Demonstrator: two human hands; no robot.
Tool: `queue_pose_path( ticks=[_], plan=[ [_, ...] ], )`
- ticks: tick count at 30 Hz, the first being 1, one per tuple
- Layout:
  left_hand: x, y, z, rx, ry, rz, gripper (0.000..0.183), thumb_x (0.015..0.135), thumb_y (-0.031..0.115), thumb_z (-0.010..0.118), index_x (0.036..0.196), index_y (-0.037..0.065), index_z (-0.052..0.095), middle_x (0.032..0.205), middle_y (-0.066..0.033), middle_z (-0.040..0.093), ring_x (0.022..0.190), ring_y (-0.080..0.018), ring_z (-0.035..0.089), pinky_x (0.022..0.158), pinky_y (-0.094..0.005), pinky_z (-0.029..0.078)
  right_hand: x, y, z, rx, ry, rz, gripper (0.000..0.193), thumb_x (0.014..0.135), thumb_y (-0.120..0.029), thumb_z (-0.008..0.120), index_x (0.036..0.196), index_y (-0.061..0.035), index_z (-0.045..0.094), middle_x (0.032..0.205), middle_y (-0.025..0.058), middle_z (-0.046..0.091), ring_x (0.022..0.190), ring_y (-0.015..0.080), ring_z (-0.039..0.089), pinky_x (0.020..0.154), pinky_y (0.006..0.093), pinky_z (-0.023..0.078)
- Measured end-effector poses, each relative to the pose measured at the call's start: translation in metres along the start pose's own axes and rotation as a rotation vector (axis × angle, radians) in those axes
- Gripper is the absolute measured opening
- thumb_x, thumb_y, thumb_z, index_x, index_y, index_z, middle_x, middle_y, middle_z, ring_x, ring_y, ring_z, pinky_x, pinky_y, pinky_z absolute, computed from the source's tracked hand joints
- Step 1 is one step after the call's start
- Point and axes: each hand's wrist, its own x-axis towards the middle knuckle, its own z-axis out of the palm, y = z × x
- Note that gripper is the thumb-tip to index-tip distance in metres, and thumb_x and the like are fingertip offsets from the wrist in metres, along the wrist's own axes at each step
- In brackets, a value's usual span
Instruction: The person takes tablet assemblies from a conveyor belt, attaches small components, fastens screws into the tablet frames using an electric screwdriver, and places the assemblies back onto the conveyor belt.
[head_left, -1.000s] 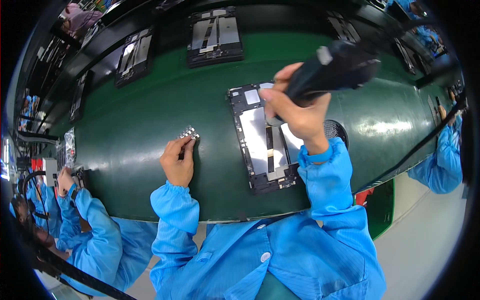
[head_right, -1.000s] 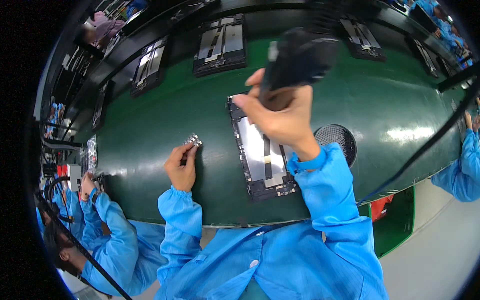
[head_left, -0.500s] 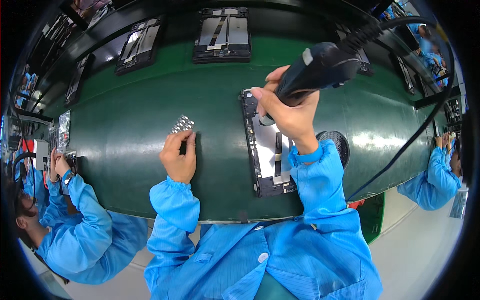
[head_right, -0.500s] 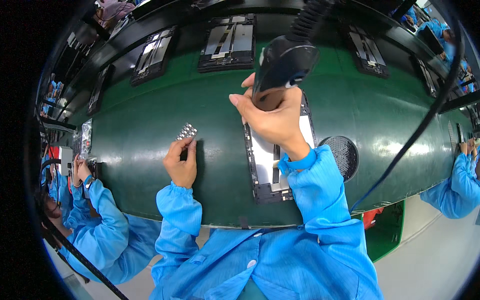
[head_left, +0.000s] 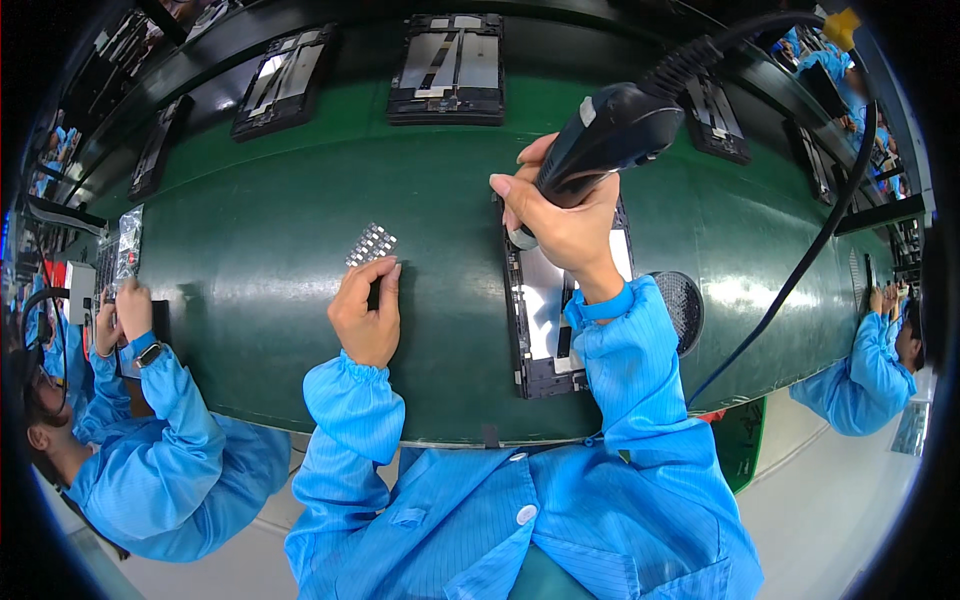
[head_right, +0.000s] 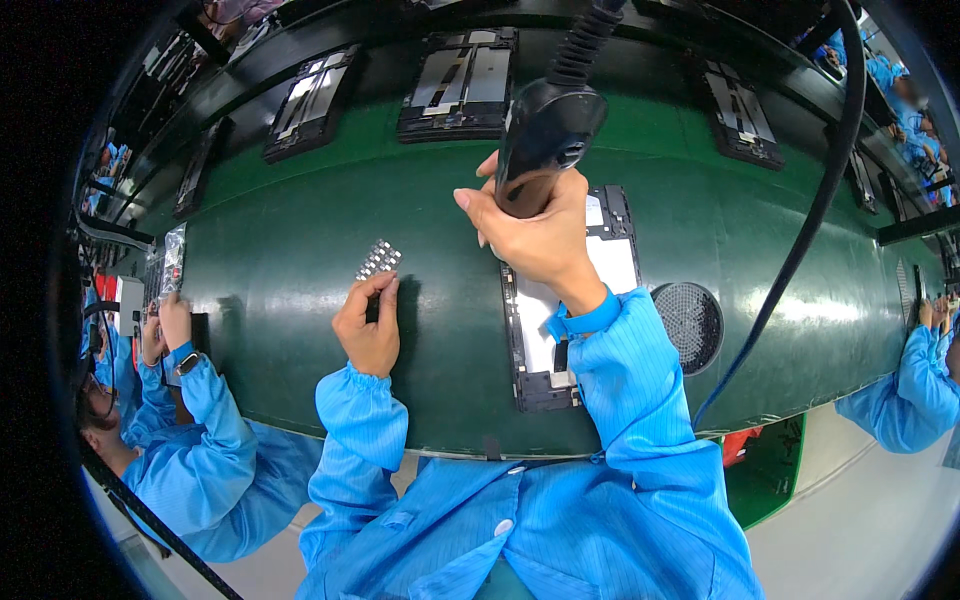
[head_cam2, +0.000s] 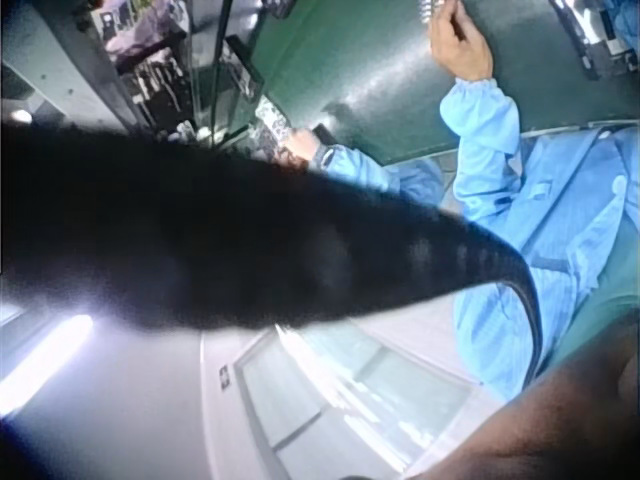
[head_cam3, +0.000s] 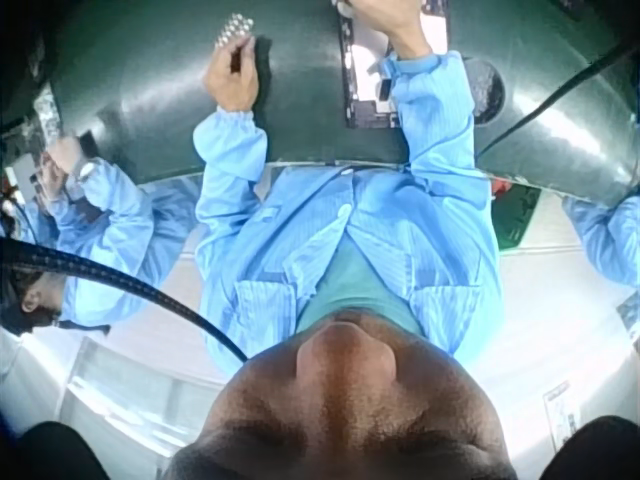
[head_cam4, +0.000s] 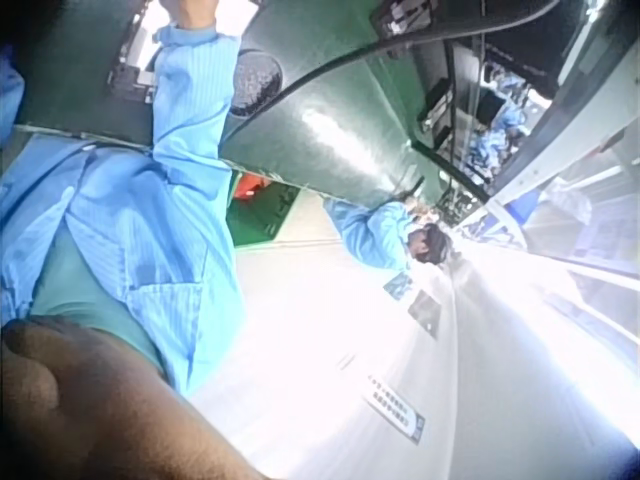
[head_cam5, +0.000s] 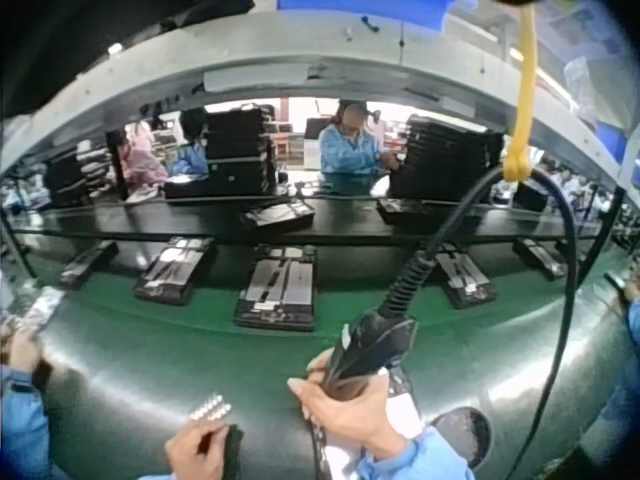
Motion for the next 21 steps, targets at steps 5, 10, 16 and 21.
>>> queue_pose_path(
  ticks=[5,10,16,21],
  plan=[
    [-0.002,0.001,0.0,-0.031,-0.027,-0.073,0.007,0.081,0.001,0.065,0.088,0.0,0.064,0.081,-0.0108,0.066,0.071,-0.0169,0.064,0.063,-0.0267,0.049,0.0,0.003,-0.003,-0.018,-0.053,-0.027,0.024,0.073,0.01,0.068,0.09,0.0028,0.052,0.06,0.0069,0.059,0.048,0.0122,0.056,0.045,0.0246,0.045],
    [-0.006,-0.001,0.001,-0.141,-0.002,-0.125,0.01,0.082,-0.004,0.061,0.091,-0.001,0.064,0.083,-0.0105,0.067,0.071,-0.0148,0.065,0.064,-0.0255,0.051,-0.001,0.001,0.0,-0.034,-0.08,0.025,0.024,0.072,0.01,0.068,0.089,0.0021,0.052,0.06,0.0063,0.059,0.048,0.0114,0.056,0.045,0.0242,0.045],
    [-0.002,-0.003,0.0,-0.09,0.001,0.021,0.015,0.081,-0.01,0.055,0.091,-0.002,0.063,0.095,-0.0133,0.067,0.076,-0.0185,0.066,0.069,-0.0276,0.052,-0.004,0.005,0.004,-0.044,-0.11,0.046,0.018,0.07,0.0,0.072,0.078,-0.0013,0.056,0.057,0.0001,0.056,0.049,0.0054,0.051,0.044,0.0219,0.039],
    [-0.001,-0.005,-0.002,-0.062,-0.018,0.058,0.018,0.078,-0.011,0.055,0.09,-0.001,0.064,0.095,-0.0135,0.066,0.08,-0.0217,0.066,0.071,-0.029,0.052,-0.01,0.014,0.004,-0.142,-0.093,0.019,0.018,0.068,-0.004,0.073,0.068,-0.0039,0.055,0.054,-0.0002,0.053,0.048,0.005,0.048,0.044,0.0231,0.037]
  ],
)
